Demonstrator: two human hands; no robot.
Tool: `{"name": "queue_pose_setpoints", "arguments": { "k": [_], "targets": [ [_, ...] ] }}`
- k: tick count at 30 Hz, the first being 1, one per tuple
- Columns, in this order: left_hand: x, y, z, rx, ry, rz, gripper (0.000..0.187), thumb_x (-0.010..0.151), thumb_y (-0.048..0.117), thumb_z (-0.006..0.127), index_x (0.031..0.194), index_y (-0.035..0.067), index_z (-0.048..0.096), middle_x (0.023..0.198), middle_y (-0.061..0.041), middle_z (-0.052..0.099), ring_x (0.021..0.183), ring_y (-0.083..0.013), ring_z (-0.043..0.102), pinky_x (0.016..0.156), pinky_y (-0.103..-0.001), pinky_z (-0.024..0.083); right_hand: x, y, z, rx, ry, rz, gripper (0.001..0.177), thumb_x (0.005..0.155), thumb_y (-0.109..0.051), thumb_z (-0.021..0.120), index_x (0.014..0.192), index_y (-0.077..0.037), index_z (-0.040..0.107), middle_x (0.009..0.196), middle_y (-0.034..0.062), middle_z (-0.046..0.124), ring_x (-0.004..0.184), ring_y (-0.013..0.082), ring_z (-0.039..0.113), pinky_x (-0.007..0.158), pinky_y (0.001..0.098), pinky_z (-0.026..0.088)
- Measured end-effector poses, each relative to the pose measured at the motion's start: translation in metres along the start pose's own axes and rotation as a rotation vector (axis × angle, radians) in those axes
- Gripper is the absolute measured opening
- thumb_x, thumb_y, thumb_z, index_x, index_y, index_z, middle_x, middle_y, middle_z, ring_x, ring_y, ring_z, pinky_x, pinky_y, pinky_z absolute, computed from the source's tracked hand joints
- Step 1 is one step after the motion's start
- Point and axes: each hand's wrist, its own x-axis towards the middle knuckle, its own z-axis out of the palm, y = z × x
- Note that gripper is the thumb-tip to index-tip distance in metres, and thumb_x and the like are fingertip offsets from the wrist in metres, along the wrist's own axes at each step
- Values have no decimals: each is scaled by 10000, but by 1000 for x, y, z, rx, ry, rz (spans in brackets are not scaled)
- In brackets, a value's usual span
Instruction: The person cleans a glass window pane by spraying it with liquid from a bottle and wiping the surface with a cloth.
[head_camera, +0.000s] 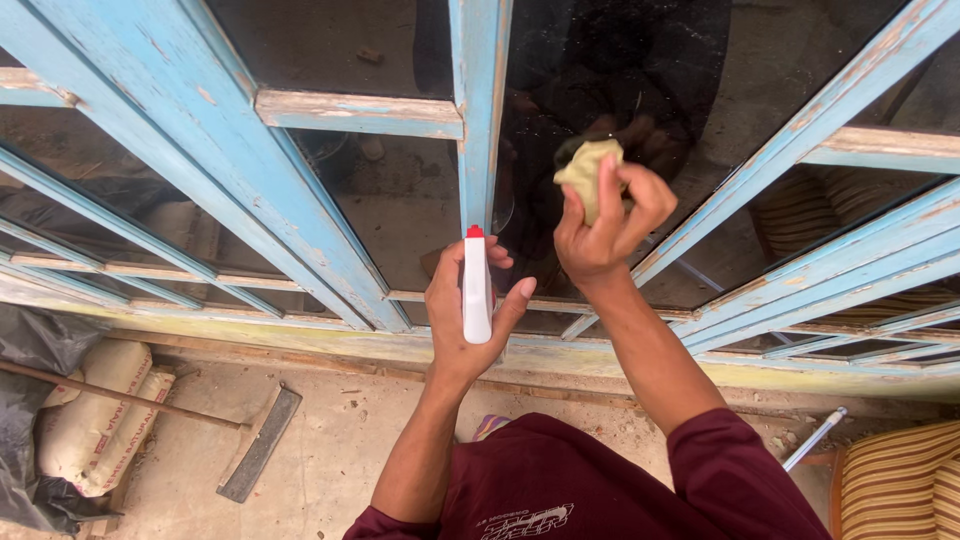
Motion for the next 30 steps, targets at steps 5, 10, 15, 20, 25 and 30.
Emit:
{"name": "queue_pose_setpoints", "arguments": {
  "k": [5, 10, 15, 20, 25, 30],
  "targets": [
    [-2, 2, -11, -48, -35, 105, 443, 763, 192, 703, 1095, 9, 474, 965, -69, 576, 864, -129, 594, 676, -230, 465, -6, -31, 6, 25, -181, -214, 324, 787, -68, 680, 1090, -34, 571, 1015, 76, 460, 943, 227, 445, 778, 357, 380],
    [-5, 1, -21, -50, -97, 47, 441, 729, 200, 704, 1053, 9, 475, 942, -73, 585, 836, -128, 600, 561, -214, 452, 8, -40, 1, 33, -99, -159, 332, 779, -110, 703, 1085, -109, 574, 1015, 93, 423, 951, 228, 391, 757, 350, 353],
    [-6, -7, -29, -68, -143, 113, 419, 772, 192, 692, 1078, 5, 475, 942, -82, 587, 852, -136, 603, 652, -237, 463, -4, -42, 30, 8, -63, -158, 349, 816, -161, 738, 1110, -62, 577, 1000, 47, 441, 946, 202, 416, 761, 349, 385],
    [-5, -12, -38, -70, -202, 24, 423, 732, 191, 693, 1049, 7, 482, 914, -87, 599, 791, -148, 606, 621, -261, 466, -53, -29, -8, -164, -173, -192, 266, 792, -68, 634, 1043, -128, 568, 880, 39, 427, 875, 183, 426, 681, 352, 329],
    [-10, -16, -45, -123, -234, 105, 418, 769, 175, 681, 1080, 4, 462, 932, -92, 589, 849, -159, 604, 746, -272, 485, -37, -4, -8, -220, 120, 297, 277, 944, -44, 510, 1212, -24, 446, 1013, 128, 359, 948, 221, 411, 792, 350, 382],
    [-9, -13, -51, -143, -284, 15, 411, 748, 176, 681, 1059, 8, 472, 927, -87, 591, 827, -156, 604, 641, -259, 465, -56, -33, 2, -265, -14, 87, 283, 900, -94, 503, 1152, 17, 437, 981, 143, 375, 863, 241, 414, 731, 352, 371]
  ]
}}
